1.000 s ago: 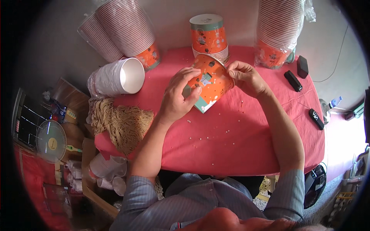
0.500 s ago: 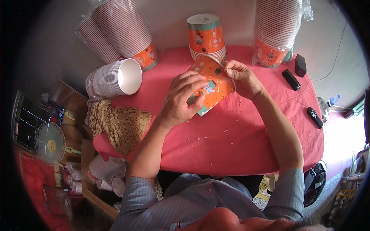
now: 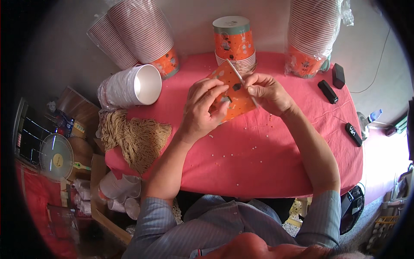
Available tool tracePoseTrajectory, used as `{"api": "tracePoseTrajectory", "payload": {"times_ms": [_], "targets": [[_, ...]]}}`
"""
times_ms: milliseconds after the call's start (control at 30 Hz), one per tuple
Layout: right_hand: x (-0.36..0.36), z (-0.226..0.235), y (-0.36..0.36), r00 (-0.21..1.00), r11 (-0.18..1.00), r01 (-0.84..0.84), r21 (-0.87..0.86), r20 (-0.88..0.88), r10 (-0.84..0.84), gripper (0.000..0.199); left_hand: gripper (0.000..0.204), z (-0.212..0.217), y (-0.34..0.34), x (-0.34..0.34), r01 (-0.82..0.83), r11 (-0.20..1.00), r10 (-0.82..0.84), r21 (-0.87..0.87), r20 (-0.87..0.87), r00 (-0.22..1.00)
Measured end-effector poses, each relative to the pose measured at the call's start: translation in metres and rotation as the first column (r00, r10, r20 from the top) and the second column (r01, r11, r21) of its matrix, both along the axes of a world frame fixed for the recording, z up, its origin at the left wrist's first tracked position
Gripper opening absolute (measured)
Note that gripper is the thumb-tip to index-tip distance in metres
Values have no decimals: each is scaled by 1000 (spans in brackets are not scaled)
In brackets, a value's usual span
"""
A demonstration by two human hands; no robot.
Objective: Threading elastic strings through pre-drilled holes in decorative paper cups.
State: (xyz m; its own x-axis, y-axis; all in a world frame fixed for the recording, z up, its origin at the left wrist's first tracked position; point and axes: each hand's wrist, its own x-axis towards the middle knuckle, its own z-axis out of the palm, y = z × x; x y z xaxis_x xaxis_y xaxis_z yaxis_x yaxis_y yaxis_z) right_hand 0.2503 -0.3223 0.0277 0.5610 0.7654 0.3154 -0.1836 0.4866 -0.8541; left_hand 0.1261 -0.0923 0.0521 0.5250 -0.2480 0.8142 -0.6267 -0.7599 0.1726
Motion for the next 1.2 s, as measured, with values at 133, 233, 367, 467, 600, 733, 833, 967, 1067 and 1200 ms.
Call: {"api": "tracePoseTrajectory", "payload": {"times_ms": [133, 233, 367, 467, 600, 733, 833, 967, 1067, 1200], "targets": [[-11, -1, 12, 993, 993, -31, -113, 113, 44, 13, 43, -1, 4, 0, -1, 999, 1, -50, 9, 1000], [-13, -5, 13, 994, 993, -19, -115, 107, 32, 11, 44, -3, 5, 2, -1, 999, 1, -45, 1, 1000], [-13, -11, 17, 998, 998, 17, -58, 67, -13, 15, 45, -6, 0, 3, -51, 998, 51, 21, -4, 999], [-10, -18, 18, 998, 996, 65, -64, -6, -65, 16, 49, -10, -3, 6, -93, 994, 94, 54, -19, 995], [-8, -21, 23, 996, 998, 53, -22, -76, -54, 15, 49, -13, -2, 6, -128, 990, 130, 66, -31, 991], [-10, -20, 26, 988, 995, 89, -33, -120, -92, 13, 51, -15, -1, 6, -120, 989, 124, 86, -43, 991], [-9, -23, 26, 987, 993, 118, -6, -108, -118, 13, 50, -16, -1, 8, -111, 991, 114, 75, -43, 993], [-7, -27, 28, 992, 994, 104, 30, -72, -102, 13, 49, -17, 0, 9, -98, 994, 100, 52, -28, 995], [-12, -25, 31, 986, 990, 137, 27, -104, -133, 13, 47, -17, 1, 8, -92, 995, 93, 31, -15, 996], [-14, -25, 30, 986, 989, 142, 28, -93, -139, 13, 43, -18, 1, 9, -80, 997, 80, 15, -11, 997]]}}
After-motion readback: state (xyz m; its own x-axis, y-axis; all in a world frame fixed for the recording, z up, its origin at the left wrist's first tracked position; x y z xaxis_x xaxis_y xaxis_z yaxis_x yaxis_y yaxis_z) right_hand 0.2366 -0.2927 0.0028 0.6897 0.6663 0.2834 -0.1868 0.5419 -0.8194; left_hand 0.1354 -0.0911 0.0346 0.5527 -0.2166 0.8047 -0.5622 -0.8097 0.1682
